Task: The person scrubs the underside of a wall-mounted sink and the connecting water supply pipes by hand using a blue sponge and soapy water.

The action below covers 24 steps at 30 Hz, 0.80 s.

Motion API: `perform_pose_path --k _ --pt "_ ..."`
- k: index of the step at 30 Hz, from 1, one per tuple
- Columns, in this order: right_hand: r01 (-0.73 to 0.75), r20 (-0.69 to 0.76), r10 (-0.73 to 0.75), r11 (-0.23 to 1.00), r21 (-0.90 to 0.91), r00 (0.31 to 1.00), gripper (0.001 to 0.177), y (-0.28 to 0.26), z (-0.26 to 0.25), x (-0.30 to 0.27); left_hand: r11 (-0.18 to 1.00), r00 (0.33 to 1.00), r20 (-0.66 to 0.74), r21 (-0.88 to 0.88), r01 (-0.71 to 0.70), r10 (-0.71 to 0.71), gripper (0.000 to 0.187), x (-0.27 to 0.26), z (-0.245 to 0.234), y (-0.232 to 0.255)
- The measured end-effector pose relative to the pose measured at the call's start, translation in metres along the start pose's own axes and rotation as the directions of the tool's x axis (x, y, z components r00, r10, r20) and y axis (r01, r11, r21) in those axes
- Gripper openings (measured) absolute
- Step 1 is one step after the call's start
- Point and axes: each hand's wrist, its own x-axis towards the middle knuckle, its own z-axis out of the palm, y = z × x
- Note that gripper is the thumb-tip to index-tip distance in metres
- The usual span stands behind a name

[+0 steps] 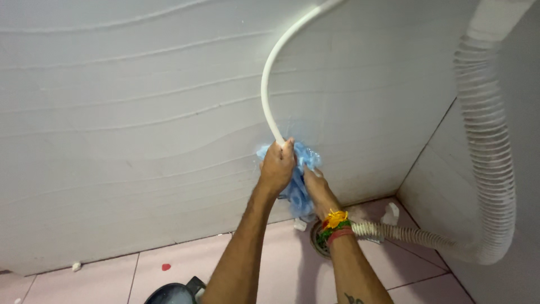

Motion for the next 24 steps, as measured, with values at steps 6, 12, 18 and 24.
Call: perform_pose_path --k 6,12,18,24 --pt "-0.069 0.028 0.066 0.989 0.131 0.997 0.051 0.066 -0.022 -0.003 0.984 0.999 0.033 0.179 0.026 -0.033 0.039 -0.016 0.008 -0.025" --pt "0.056 -0.047 -0.062 0.991 -0.118 0.997 0.040 0.020 -0.022 -0.033 0.976 0.999 0.038 0.216 0.014 -0.023 0.040 -0.022 0.007 -0.024" --pt "0.062 -0.304 -0.203 0.908 -0.415 0.931 0.041 -0.057 0.003 -0.072 0.967 0.985 0.120 0.236 0.094 -0.124 0.032 -0.026 -0.002 -0.020" --pt "0.111 -0.279 -0.272 0.869 -0.482 0.921 0.036 0.004 0.003 -0.037 0.978 0.995 0.077 0.203 0.042 -0.059 0.036 -0.030 0.004 -0.035"
